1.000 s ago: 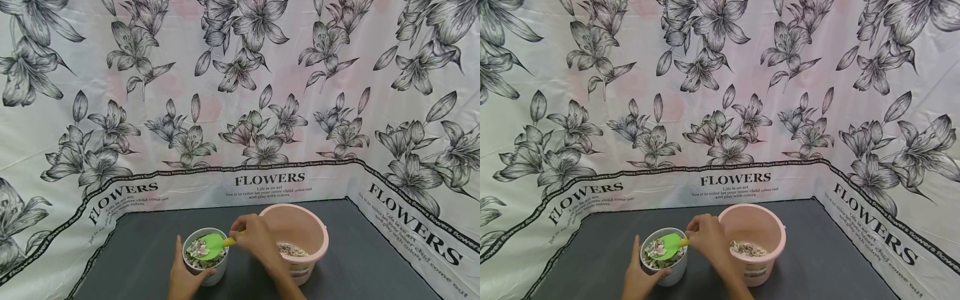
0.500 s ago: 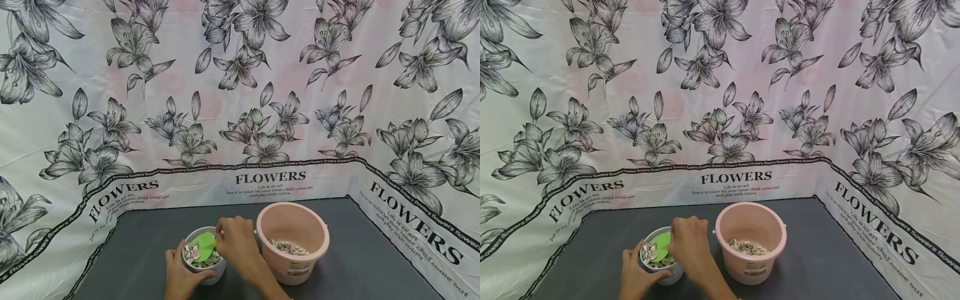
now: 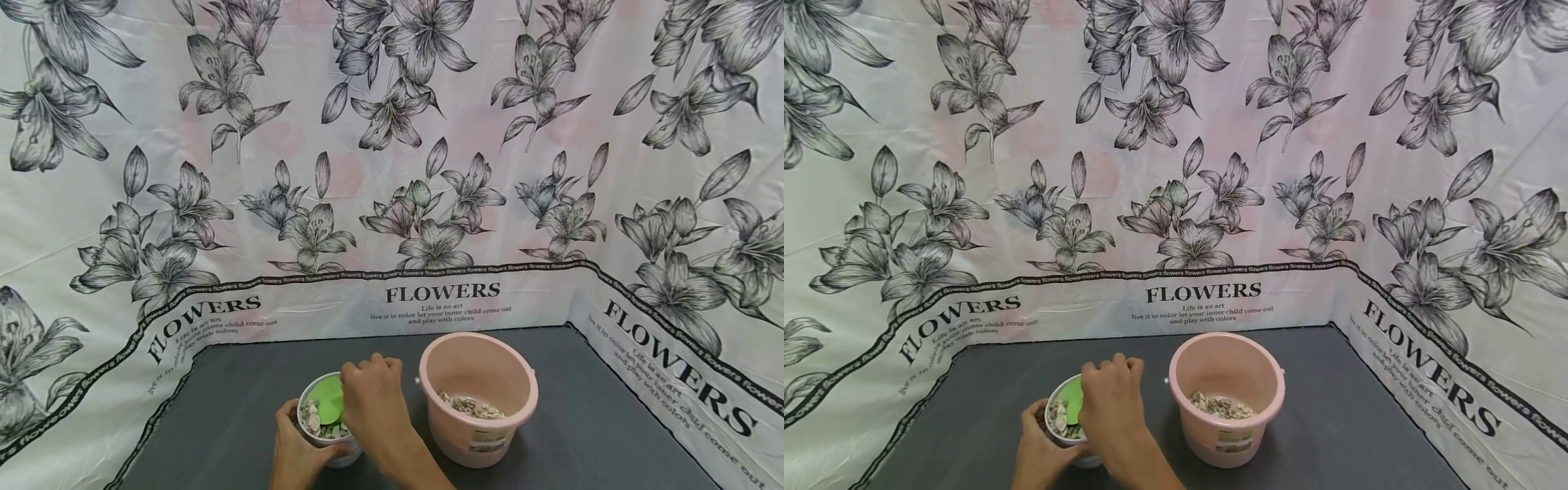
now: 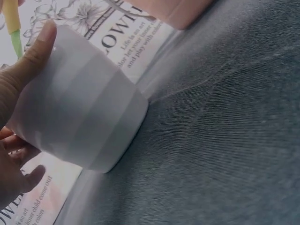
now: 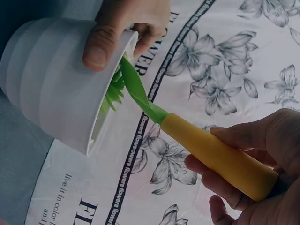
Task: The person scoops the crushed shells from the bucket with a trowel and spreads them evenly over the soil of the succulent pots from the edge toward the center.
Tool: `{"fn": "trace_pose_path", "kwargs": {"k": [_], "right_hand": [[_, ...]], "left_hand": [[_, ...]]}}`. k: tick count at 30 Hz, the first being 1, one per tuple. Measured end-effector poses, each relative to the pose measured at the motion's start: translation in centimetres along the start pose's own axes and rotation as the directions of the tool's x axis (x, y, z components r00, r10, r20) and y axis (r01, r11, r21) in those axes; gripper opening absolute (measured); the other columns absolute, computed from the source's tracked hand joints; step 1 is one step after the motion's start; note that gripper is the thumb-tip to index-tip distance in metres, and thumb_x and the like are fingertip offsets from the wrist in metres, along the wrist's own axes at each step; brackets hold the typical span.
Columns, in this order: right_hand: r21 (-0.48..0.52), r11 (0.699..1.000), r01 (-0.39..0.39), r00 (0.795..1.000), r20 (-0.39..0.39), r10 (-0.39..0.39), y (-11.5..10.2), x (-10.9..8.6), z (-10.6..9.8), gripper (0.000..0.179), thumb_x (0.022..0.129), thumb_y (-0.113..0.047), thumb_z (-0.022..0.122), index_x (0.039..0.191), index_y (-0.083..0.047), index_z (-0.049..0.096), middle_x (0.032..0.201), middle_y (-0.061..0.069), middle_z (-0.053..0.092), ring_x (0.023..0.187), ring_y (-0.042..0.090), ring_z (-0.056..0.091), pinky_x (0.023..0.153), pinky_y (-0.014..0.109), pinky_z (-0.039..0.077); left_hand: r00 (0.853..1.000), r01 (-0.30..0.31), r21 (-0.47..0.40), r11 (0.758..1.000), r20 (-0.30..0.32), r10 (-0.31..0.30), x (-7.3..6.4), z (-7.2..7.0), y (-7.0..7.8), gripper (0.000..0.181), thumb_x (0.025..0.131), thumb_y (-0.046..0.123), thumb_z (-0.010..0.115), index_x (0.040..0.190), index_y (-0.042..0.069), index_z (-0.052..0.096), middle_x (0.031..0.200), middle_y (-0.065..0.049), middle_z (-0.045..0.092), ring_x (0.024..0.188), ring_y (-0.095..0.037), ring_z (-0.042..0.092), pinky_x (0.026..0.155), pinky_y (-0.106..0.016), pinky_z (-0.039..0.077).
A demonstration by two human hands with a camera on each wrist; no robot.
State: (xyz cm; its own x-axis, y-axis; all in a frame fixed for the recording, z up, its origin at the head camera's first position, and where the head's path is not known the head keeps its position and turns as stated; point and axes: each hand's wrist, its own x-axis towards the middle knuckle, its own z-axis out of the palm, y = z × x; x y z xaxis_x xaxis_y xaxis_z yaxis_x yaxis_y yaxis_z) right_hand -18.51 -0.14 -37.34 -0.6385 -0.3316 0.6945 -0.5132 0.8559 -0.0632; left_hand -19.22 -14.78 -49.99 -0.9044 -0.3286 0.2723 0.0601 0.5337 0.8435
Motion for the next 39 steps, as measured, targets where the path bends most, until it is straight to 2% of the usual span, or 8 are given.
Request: {"fn": "trace_pose_path", "kwargs": {"k": [5,10,17,24,28,31,33,39], "right_hand": [[-0.067,0.998,0.019,0.999,-0.028,-0.021,-0.4,-0.1,0.0,0.022,0.077,-0.004,0.083,0.072,-0.018,0.066,0.066,-0.003,0.064,0.069,0.012,0.05,0.081,0.039,0.047],[-0.071,0.996,0.048,0.998,-0.026,-0.05,-0.3,-0.2,-0.1,0.022,0.079,-0.003,0.082,0.072,-0.016,0.066,0.065,-0.002,0.061,0.068,0.012,0.046,0.081,0.037,0.047],[-0.092,0.995,0.049,0.993,-0.1,-0.058,0.2,-0.6,0.0,0.025,0.078,-0.005,0.085,0.071,-0.018,0.065,0.063,-0.003,0.059,0.065,0.012,0.039,0.076,0.034,0.045],[0.14,0.99,-0.033,0.989,-0.142,0.053,2.2,-1.0,-0.8,0.013,0.083,-0.01,0.087,0.084,-0.019,0.077,0.074,-0.005,0.071,0.066,0.009,0.047,0.072,0.031,0.047],[0.357,0.916,-0.181,0.978,-0.033,0.206,3.8,-1.3,-2.1,0.009,0.087,-0.011,0.084,0.087,-0.018,0.078,0.078,-0.002,0.072,0.068,0.006,0.052,0.066,0.024,0.048],[0.496,0.802,-0.333,0.939,0.101,0.328,5.2,-1.6,-3.1,0.008,0.091,-0.012,0.081,0.089,-0.018,0.077,0.08,-0.003,0.073,0.071,0.005,0.059,0.065,0.021,0.051],[0.531,0.747,-0.4,0.913,0.161,0.374,6.0,-1.7,-3.6,0.006,0.091,-0.013,0.081,0.089,-0.017,0.077,0.081,-0.003,0.075,0.074,0.005,0.064,0.07,0.021,0.054],[0.533,0.709,-0.463,0.882,0.2,0.426,8.0,-2.5,-4.7,0.005,0.091,-0.015,0.081,0.087,-0.013,0.08,0.085,0.0,0.079,0.077,0.007,0.068,0.071,0.02,0.057]], "left_hand": [[0.999,-0.016,0.082,0.997,-0.032,0.019,0.0,0.2,-0.2,0.13,0.051,0.043,0.106,0.149,-0.01,0.037,0.127,-0.025,0.044,0.108,-0.032,0.051,0.096,-0.054,0.053],[0.999,0.021,0.027,0.999,-0.046,-0.02,0.0,0.5,-0.2,0.121,0.052,0.044,0.106,0.139,-0.008,0.039,0.133,-0.027,0.04,0.115,-0.04,0.052,0.102,-0.062,0.051],[0.997,0.08,-0.007,0.997,0.018,-0.08,0.0,0.5,-0.1,0.12,0.056,0.048,0.103,0.138,-0.002,0.032,0.141,-0.033,0.048,0.115,-0.046,0.062,0.091,-0.061,0.055],[0.996,0.077,0.024,0.997,0.032,-0.077,0.0,0.4,-0.2,0.119,0.057,0.048,0.103,0.136,-0.004,0.03,0.144,-0.037,0.045,0.12,-0.053,0.058,0.094,-0.065,0.052],[0.999,0.002,0.036,0.999,0.05,-0.004,-0.1,0.0,-0.3,0.119,0.062,0.044,0.101,0.142,-0.005,0.029,0.142,-0.035,0.046,0.124,-0.051,0.057,0.099,-0.066,0.051],[0.995,-0.049,0.046,0.998,0.089,0.044,-0.1,-0.5,-0.4,0.123,0.066,0.042,0.1,0.151,-0.003,0.023,0.144,-0.03,0.043,0.131,-0.048,0.054,0.106,-0.066,0.049],[0.991,-0.086,0.071,0.994,0.111,0.077,-0.1,-0.9,-0.5,0.127,0.067,0.044,0.099,0.156,-0.001,0.021,0.149,-0.029,0.038,0.135,-0.048,0.05,0.108,-0.067,0.048],[0.959,-0.281,0.237,0.93,0.086,0.268,0.1,-1.4,0.2,0.117,0.066,0.056,0.094,0.154,0.003,0.038,0.154,-0.035,0.037,0.141,-0.06,0.04,0.105,-0.087,0.033]]}}
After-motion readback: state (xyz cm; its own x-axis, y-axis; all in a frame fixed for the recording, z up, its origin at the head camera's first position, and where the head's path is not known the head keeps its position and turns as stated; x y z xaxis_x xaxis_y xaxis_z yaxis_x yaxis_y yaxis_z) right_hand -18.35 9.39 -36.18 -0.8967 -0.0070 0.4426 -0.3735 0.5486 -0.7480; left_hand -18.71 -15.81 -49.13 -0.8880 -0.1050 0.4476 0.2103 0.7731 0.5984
